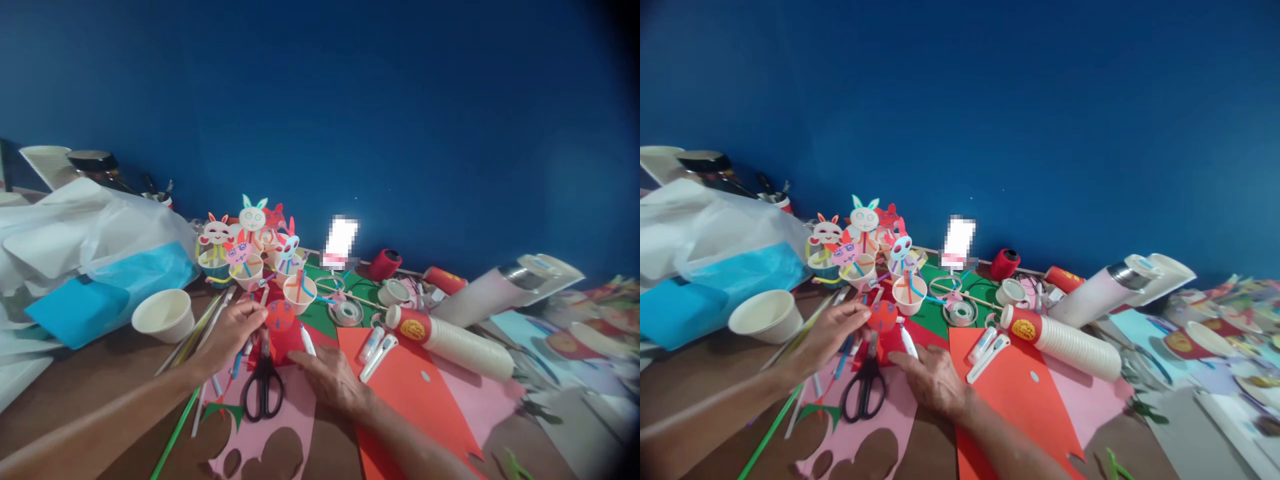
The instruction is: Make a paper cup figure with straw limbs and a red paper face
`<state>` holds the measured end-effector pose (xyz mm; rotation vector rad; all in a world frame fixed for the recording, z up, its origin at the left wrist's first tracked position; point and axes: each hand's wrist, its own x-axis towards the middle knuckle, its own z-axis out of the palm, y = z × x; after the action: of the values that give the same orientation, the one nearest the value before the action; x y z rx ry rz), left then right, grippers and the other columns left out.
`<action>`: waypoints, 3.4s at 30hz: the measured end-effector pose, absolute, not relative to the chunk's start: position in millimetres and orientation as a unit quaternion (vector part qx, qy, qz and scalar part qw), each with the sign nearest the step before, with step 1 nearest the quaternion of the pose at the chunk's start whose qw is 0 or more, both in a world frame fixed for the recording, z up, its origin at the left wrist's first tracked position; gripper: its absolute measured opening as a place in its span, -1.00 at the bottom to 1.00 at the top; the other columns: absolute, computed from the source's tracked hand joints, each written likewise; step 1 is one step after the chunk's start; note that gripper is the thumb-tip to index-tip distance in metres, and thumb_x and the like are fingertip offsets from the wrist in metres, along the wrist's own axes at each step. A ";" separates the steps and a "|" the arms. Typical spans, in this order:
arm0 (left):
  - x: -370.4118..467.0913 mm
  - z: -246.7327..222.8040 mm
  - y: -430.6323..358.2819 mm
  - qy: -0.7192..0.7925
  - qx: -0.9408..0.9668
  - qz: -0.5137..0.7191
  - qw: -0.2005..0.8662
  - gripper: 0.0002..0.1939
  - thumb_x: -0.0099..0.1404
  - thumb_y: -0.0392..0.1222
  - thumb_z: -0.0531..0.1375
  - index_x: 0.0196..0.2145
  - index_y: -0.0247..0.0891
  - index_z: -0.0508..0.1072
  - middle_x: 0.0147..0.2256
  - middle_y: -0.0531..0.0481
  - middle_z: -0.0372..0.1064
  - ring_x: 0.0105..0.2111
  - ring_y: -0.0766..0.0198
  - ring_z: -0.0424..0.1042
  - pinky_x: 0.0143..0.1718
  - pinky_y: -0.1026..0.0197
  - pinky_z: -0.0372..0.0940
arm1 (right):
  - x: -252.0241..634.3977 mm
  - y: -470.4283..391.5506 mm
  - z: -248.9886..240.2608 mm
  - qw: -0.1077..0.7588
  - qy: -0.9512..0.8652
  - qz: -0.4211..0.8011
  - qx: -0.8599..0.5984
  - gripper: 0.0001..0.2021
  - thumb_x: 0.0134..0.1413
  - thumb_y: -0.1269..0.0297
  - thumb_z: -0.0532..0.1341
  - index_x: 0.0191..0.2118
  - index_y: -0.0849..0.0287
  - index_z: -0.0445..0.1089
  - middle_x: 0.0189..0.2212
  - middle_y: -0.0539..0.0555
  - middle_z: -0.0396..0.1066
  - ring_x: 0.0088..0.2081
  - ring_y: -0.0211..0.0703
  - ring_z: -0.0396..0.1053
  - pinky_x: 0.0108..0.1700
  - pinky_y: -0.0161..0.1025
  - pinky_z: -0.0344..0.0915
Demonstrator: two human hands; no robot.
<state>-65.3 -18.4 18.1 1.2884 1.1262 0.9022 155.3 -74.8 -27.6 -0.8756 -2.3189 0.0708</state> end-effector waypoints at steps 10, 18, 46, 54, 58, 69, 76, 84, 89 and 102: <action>-61.3 -0.9 -18.9 0.485 0.579 0.322 0.570 -0.73 0.18 0.03 0.15 -0.41 -0.26 0.42 -0.65 0.07 0.41 -0.71 0.32 0.30 -0.67 0.34 0.14 | 159.0 -72.3 -32.4 0.345 -0.869 0.113 -0.336 -0.56 0.22 0.41 -0.06 0.21 0.16 -0.06 -0.40 0.05 0.44 -0.44 -0.17 0.39 -0.38 -0.28 0.33; -60.2 0.6 -20.0 0.482 0.587 0.312 0.570 -0.71 0.19 0.04 0.14 -0.45 -0.26 0.39 -0.64 0.06 0.42 -0.69 0.33 0.30 -0.66 0.34 0.13 | 158.0 -79.1 -26.5 0.340 -0.839 0.076 -0.417 -0.50 0.24 0.31 -0.03 0.26 0.21 -0.10 -0.43 0.06 0.46 -0.47 -0.17 0.40 -0.35 -0.28 0.39; -98.3 29.7 5.6 0.470 0.788 0.314 0.244 -0.76 0.24 -0.11 0.09 -0.27 -0.21 0.52 -0.32 -0.04 0.51 -0.35 0.21 0.45 -0.29 0.29 0.28 | 158.1 -75.2 -29.8 0.412 -0.787 0.165 -0.428 -0.74 0.23 0.30 0.04 0.01 0.14 0.27 -0.30 0.10 0.47 -0.34 -0.18 0.44 -0.30 -0.28 0.38; -105.1 21.7 1.4 0.448 0.864 0.157 0.167 -0.73 0.29 -0.13 0.02 -0.26 -0.18 0.50 -0.23 -0.10 0.49 -0.20 0.09 0.44 -0.19 0.17 0.23 | 151.6 -75.5 -28.2 0.368 -0.840 0.121 -0.381 -0.74 0.21 0.38 0.03 0.00 0.15 0.26 -0.35 0.12 0.50 -0.37 -0.14 0.44 -0.33 -0.24 0.35; -104.7 29.2 -5.6 0.515 0.846 0.044 0.132 -0.76 0.28 -0.12 0.02 -0.38 -0.21 0.43 -0.33 -0.10 0.47 -0.33 0.04 0.46 -0.39 0.19 0.18 | 149.7 -76.9 -24.6 0.365 -0.843 0.098 -0.382 -0.75 0.22 0.37 0.01 0.00 0.14 0.25 -0.37 0.09 0.49 -0.42 -0.17 0.42 -0.39 -0.27 0.33; -110.5 37.6 -14.3 0.463 0.862 -0.018 0.208 -0.90 0.21 -0.25 0.08 -0.37 -0.18 0.40 -0.32 -0.05 0.45 -0.26 0.07 0.43 -0.32 0.22 0.18 | 149.0 -75.8 -28.7 0.374 -0.847 0.091 -0.367 -0.73 0.19 0.40 0.03 0.01 0.14 0.24 -0.36 0.07 0.49 -0.40 -0.16 0.44 -0.39 -0.26 0.33; -111.7 37.4 -16.0 0.448 0.875 -0.052 0.176 -0.90 0.18 -0.21 0.07 -0.41 -0.22 0.37 -0.37 -0.06 0.43 -0.29 0.04 0.43 -0.34 0.19 0.17 | 149.0 -76.9 -30.2 0.357 -0.842 0.095 -0.394 -0.77 0.23 0.35 0.01 -0.03 0.13 0.27 -0.40 0.07 0.49 -0.46 -0.17 0.41 -0.42 -0.26 0.27; -114.8 32.8 -18.0 0.434 0.884 -0.074 0.155 -0.89 0.15 -0.26 0.04 -0.41 -0.20 0.37 -0.38 -0.07 0.46 -0.33 0.03 0.44 -0.40 0.18 0.15 | 149.9 -76.9 -34.4 0.343 -0.840 0.107 -0.408 -0.75 0.22 0.33 0.02 0.00 0.14 0.26 -0.36 0.09 0.50 -0.40 -0.14 0.43 -0.36 -0.26 0.28; -114.0 33.0 -19.8 0.445 0.883 -0.071 0.132 -0.90 0.14 -0.23 0.05 -0.41 -0.21 0.36 -0.40 -0.07 0.44 -0.35 0.04 0.43 -0.43 0.19 0.14 | 149.1 -76.9 -33.3 0.344 -0.840 0.085 -0.410 -0.76 0.23 0.31 0.00 -0.05 0.16 0.30 -0.42 0.08 0.49 -0.45 -0.15 0.40 -0.40 -0.27 0.26; -121.4 36.5 -13.7 0.444 0.874 0.046 0.192 -0.76 0.20 -0.21 0.04 -0.24 -0.19 0.45 -0.26 -0.08 0.47 -0.25 0.05 0.44 -0.25 0.15 0.24 | 148.5 -76.3 -29.6 0.347 -0.838 0.090 -0.411 -0.76 0.23 0.31 0.00 -0.05 0.16 0.30 -0.38 0.09 0.50 -0.41 -0.16 0.42 -0.37 -0.28 0.30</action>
<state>-121.4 -13.7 36.5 2.4540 1.2456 0.1290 148.5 -76.3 -29.6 -1.0669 -2.1745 0.2345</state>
